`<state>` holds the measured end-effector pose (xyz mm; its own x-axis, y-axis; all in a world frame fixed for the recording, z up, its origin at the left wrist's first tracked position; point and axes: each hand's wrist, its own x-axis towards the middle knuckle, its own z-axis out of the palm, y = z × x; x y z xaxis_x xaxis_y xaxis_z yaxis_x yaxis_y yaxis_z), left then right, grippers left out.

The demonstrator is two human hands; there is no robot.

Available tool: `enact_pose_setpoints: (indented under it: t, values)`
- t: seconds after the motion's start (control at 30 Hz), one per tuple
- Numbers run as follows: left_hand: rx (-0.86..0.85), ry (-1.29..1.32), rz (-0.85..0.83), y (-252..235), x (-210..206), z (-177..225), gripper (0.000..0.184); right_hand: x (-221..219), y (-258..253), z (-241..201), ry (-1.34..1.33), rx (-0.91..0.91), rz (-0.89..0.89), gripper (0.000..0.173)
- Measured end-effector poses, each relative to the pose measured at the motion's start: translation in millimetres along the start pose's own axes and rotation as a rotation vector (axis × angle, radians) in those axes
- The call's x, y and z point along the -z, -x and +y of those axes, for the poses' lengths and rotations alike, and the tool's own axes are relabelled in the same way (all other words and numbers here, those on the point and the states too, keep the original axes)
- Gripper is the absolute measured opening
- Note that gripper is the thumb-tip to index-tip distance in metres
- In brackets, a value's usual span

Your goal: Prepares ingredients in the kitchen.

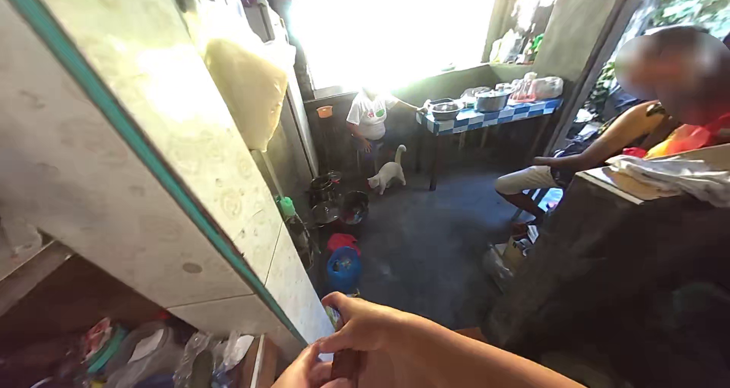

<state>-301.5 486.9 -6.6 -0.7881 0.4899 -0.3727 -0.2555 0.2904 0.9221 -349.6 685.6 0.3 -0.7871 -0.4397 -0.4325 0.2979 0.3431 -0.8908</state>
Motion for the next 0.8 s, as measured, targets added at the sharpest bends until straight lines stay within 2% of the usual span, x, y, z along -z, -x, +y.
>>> enact_pose_setpoints:
  t: [0.07,0.17,0.27,0.37,0.43,0.5,0.57,0.67,0.73,0.8]
  values:
    - [0.014,0.159,-0.091,-48,-20,4,0.048,28,2,-5,0.174,0.035,0.116,0.089]
    - [0.086,0.347,-0.113,-89,-41,5,0.029,71,10,4,0.191,0.041,0.217,0.084]
    - [0.132,0.547,-0.089,-124,-58,11,0.031,115,30,28,0.148,0.046,0.354,0.071]
    - [0.165,0.643,0.099,-156,-78,27,0.028,135,44,72,0.169,0.093,0.408,0.055]
    - [0.169,0.692,0.242,-177,-94,37,0.026,127,44,93,0.177,0.095,0.387,0.059]
    - [0.149,0.656,0.314,-197,-109,47,0.025,117,35,102,0.216,0.108,0.451,0.066]
    - [0.136,0.564,0.337,-214,-118,54,0.029,117,19,103,0.266,0.061,0.51,0.063]
    - [0.109,0.462,0.317,-248,-114,58,0.039,139,-3,104,0.321,-0.003,0.565,0.046]
    - [0.082,0.525,0.294,-278,-106,55,0.039,159,-15,108,0.319,0.04,0.55,0.041]
    - [0.059,0.726,0.304,-312,-99,52,0.026,179,-28,112,0.315,0.087,0.504,0.038]
